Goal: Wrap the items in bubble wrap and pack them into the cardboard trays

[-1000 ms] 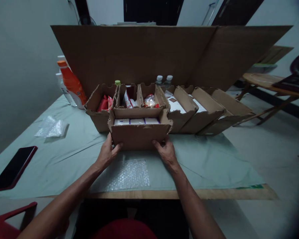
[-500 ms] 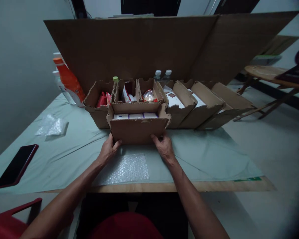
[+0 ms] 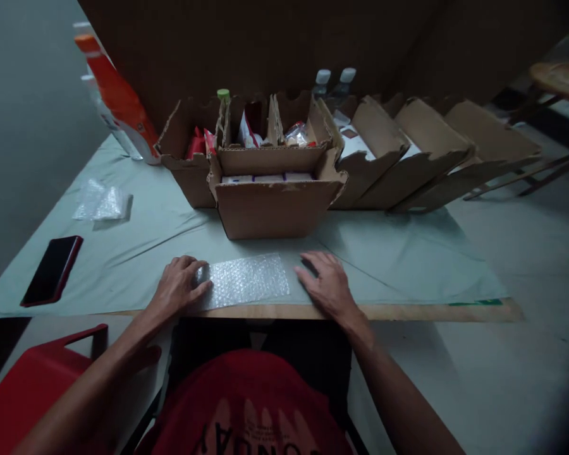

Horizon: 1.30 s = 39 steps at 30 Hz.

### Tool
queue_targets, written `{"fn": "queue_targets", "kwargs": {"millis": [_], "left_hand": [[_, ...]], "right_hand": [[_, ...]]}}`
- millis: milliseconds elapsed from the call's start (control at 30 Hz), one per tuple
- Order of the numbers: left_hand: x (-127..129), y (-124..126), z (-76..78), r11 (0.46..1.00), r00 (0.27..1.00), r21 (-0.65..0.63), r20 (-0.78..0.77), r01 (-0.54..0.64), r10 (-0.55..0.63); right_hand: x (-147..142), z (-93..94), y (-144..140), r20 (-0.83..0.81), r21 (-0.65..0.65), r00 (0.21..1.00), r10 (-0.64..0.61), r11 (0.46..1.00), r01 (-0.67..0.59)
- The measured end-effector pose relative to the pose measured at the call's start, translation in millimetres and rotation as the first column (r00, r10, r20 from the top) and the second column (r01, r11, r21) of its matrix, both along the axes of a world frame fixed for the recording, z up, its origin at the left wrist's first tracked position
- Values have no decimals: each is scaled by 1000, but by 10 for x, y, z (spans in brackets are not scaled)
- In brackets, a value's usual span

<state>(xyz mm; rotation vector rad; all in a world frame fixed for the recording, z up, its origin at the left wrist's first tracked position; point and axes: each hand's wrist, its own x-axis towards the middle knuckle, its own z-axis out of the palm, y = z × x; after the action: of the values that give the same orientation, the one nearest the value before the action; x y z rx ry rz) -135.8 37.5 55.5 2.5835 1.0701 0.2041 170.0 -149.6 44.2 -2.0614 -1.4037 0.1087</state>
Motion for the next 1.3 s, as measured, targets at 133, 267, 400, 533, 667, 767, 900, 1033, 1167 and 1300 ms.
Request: {"fn": "queue_targets", "kwargs": {"millis": [133,267,400,533,667,767,900,1033,1167,1300], "left_hand": [[52,15,13,1000,996,2,-84,-7,7],[145,36,114,999,998,-50,-61,-2,-1],[305,54,213,978,999,-210,46,7,2],[463,98,116,1000,1000,-11,-3,7,-7],[387,18,43,979,995,203,96,-37,18],[374,-190,98,954,958,299,269,16,-101],[567,-455,24,889,882,282,207,361,-424],[584,-458,-256,879,895,192,11,436,-446],[326,-353,-377,878,906,226,-118,422,-406],[109,-255,-330,893,915,202,-114,402,-386]], "right_hand": [[-331,-53,322,127,-97,991,38,995,-26],[-484,-77,387,100,-28,993,62,998,-59],[-408,-15,225,5,35,1000,-5,999,5],[-187,-33,87,80,-27,990,-117,992,120],[-54,-60,-48,201,29,954,-224,974,223],[-216,5,-2,235,59,966,-110,993,99],[-690,27,315,237,-45,937,258,966,-255],[-928,-114,496,218,-168,871,440,896,-411],[-697,-257,267,281,-202,883,377,922,-329],[-223,-285,-142,355,-185,915,191,974,-131]]}}
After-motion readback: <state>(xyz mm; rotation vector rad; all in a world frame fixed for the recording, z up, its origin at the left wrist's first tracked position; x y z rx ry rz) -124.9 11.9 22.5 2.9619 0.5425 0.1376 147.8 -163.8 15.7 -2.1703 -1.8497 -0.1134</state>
